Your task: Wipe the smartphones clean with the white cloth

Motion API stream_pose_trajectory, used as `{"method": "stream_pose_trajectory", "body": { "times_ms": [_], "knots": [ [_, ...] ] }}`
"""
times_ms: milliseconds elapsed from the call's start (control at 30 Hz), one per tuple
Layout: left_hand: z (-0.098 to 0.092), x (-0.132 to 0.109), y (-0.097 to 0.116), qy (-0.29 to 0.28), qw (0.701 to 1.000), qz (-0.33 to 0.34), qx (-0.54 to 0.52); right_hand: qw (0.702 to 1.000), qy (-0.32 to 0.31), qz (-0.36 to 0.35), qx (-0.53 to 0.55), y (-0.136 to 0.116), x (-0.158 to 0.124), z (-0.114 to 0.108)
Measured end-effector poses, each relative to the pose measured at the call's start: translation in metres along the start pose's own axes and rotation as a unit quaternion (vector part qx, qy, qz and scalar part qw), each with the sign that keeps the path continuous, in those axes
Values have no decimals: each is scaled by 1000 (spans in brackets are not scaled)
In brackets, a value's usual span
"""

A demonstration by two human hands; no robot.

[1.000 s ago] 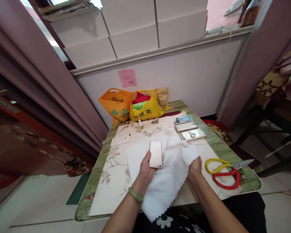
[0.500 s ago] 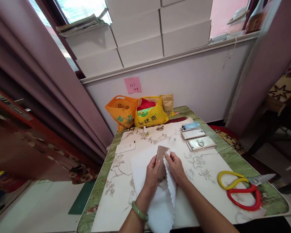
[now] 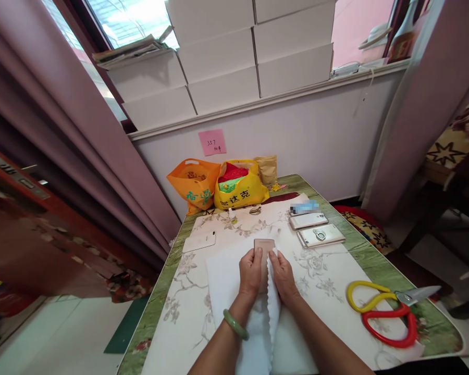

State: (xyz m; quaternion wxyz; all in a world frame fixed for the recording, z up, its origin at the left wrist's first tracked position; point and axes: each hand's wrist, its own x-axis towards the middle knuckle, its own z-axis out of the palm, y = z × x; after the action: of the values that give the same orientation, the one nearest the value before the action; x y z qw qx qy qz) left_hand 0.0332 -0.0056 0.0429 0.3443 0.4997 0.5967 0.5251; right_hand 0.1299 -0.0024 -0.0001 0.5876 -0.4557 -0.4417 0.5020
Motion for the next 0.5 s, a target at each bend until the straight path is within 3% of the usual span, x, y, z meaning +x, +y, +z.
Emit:
{"method": "stream_pose_trajectory", "body": {
  "times_ms": [300,400,500],
  "knots": [
    [14,35,0,79,997,8,-13,999,-17,-23,-14,11,1,-2],
    [9,33,1,55,998,13,1,999,-34,-34,6,11,0,-1],
    [-1,23,6,-11,999,28,27,999,-16,-29,19,13,-1,0]
  ]
}}
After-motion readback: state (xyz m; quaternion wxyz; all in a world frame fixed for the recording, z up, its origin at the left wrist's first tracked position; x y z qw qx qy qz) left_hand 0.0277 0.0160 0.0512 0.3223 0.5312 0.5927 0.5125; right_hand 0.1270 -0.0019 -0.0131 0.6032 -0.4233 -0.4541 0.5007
